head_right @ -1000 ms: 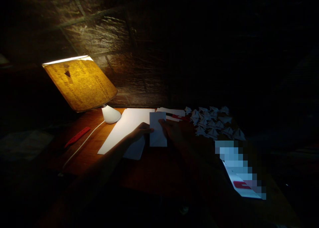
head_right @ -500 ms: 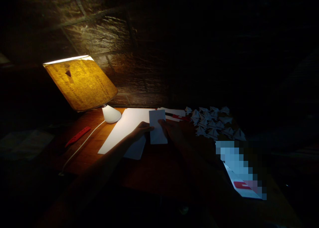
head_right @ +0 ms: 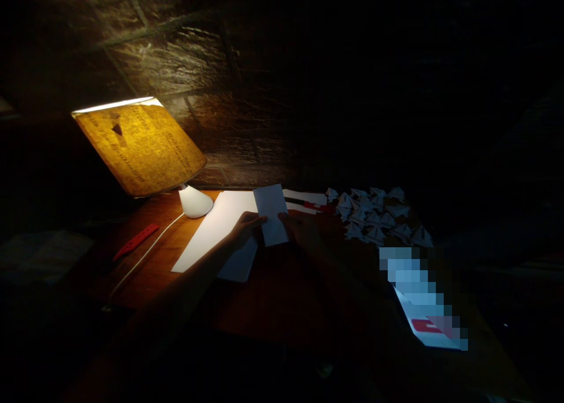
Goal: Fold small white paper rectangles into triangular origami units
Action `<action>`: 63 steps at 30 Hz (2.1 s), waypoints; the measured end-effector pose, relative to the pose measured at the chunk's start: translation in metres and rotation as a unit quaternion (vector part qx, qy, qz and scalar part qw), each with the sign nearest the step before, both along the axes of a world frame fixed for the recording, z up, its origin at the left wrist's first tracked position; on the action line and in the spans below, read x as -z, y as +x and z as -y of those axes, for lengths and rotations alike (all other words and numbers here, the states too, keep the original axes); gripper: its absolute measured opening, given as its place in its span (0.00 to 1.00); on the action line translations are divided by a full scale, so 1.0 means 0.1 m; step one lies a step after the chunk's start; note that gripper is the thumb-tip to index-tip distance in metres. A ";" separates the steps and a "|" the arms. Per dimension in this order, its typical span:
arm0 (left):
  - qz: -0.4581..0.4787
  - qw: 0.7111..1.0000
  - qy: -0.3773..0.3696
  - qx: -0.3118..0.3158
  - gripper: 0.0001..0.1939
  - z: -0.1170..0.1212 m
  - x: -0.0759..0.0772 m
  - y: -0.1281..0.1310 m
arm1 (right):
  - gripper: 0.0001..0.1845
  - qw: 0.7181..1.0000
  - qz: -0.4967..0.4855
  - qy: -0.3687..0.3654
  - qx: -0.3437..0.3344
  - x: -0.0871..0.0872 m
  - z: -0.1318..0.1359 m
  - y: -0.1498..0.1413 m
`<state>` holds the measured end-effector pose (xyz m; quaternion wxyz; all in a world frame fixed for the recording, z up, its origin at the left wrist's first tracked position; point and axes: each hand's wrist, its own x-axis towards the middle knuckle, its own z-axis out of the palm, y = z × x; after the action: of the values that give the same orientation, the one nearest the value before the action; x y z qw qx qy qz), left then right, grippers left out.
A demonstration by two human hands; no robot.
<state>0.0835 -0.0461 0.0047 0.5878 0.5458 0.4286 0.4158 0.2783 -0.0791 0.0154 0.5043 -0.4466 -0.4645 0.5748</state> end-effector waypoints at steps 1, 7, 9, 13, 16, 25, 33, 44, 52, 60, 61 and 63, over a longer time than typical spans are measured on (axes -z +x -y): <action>0.004 1.000 0.002 -0.008 0.28 0.00 0.01 0.00 | 0.27 1.000 -0.002 -0.002 -0.004 0.01 -0.01 0.00; 0.036 0.999 0.011 -0.028 0.29 0.00 0.04 0.01 | 0.25 1.000 -0.021 -0.005 -0.021 -0.01 0.02 0.01; 0.048 0.998 0.004 -0.028 0.31 0.01 0.02 0.02 | 0.24 0.999 -0.026 -0.013 -0.044 -0.05 0.05 0.01; 0.066 0.997 0.004 -0.024 0.33 0.03 -0.05 0.03 | 0.24 1.000 -0.004 -0.009 -0.030 -0.08 0.08 0.02; 0.075 0.996 0.013 -0.045 0.34 0.03 -0.08 0.04 | 0.24 1.000 0.014 0.001 -0.024 -0.07 0.07 0.02; 0.096 0.992 0.009 -0.085 0.31 0.00 -0.04 0.01 | 0.23 0.999 0.023 -0.015 -0.025 -0.02 0.05 0.02; 0.072 0.993 0.065 -0.073 0.34 -0.02 -0.03 -0.02 | 0.21 0.999 -0.002 -0.016 -0.047 -0.15 0.11 0.00; 0.027 0.990 0.108 -0.090 0.35 0.02 -0.04 0.03 | 0.20 0.998 0.045 -0.029 -0.036 -0.05 0.08 0.02; 0.040 0.995 0.057 -0.066 0.36 0.06 -0.09 0.09 | 0.23 0.995 0.089 -0.026 -0.036 -0.12 0.10 0.02; 0.110 0.976 0.056 -0.181 0.25 -0.08 -0.18 -0.06 | 0.13 0.984 0.170 -0.031 -0.037 -0.34 0.17 0.09; 0.101 0.977 0.050 -0.181 0.24 -0.09 -0.17 -0.08 | 0.12 0.983 0.179 -0.029 -0.025 -0.33 0.15 0.11; 0.070 0.984 0.042 -0.159 0.22 -0.10 -0.14 -0.09 | 0.13 0.979 0.203 -0.017 0.018 -0.29 0.09 0.18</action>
<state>0.0747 -0.0362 0.0186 0.5196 0.4644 0.4501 0.5584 0.2964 -0.0880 0.0442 0.4018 -0.5706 -0.5398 0.4708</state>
